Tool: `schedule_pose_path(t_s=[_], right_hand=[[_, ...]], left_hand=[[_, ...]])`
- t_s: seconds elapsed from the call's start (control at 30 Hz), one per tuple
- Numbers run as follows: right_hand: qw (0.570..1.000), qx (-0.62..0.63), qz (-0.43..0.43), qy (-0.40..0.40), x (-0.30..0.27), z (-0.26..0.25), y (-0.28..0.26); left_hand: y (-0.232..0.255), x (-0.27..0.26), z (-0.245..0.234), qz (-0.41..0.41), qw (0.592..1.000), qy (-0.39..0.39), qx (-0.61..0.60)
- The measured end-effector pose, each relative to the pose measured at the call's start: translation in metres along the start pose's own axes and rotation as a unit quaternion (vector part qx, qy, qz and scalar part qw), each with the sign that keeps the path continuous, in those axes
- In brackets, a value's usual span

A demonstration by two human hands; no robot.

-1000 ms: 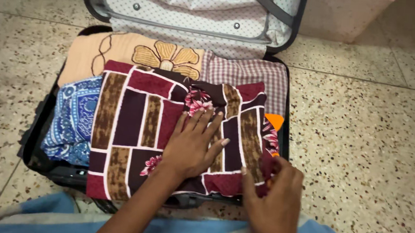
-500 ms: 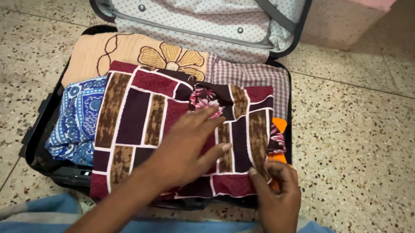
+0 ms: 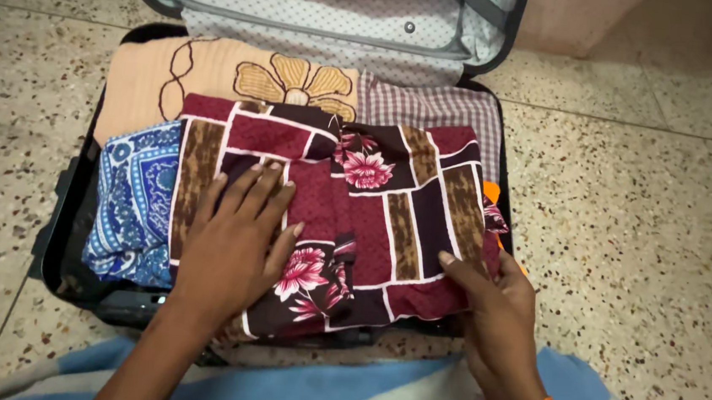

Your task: The person is packing a suitcase by folding and arranging clothing and a watch inside before securing internal straps and closing the lid.

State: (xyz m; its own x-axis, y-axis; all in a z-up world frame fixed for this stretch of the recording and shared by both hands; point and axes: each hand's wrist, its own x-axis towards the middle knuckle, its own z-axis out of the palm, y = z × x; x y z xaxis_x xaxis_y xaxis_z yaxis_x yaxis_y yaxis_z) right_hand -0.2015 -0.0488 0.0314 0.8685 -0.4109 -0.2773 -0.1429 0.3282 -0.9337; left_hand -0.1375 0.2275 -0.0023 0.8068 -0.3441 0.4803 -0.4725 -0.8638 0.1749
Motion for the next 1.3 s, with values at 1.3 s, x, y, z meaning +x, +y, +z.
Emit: schedule_pose_path(t_s=[1.3], right_hand=[[0.924, -0.197, -0.223, -0.242, -0.030, 0.088, 0.027]], left_hand=[[-0.012, 0.000, 0.005, -0.053, 0.987, 0.015, -0.150]])
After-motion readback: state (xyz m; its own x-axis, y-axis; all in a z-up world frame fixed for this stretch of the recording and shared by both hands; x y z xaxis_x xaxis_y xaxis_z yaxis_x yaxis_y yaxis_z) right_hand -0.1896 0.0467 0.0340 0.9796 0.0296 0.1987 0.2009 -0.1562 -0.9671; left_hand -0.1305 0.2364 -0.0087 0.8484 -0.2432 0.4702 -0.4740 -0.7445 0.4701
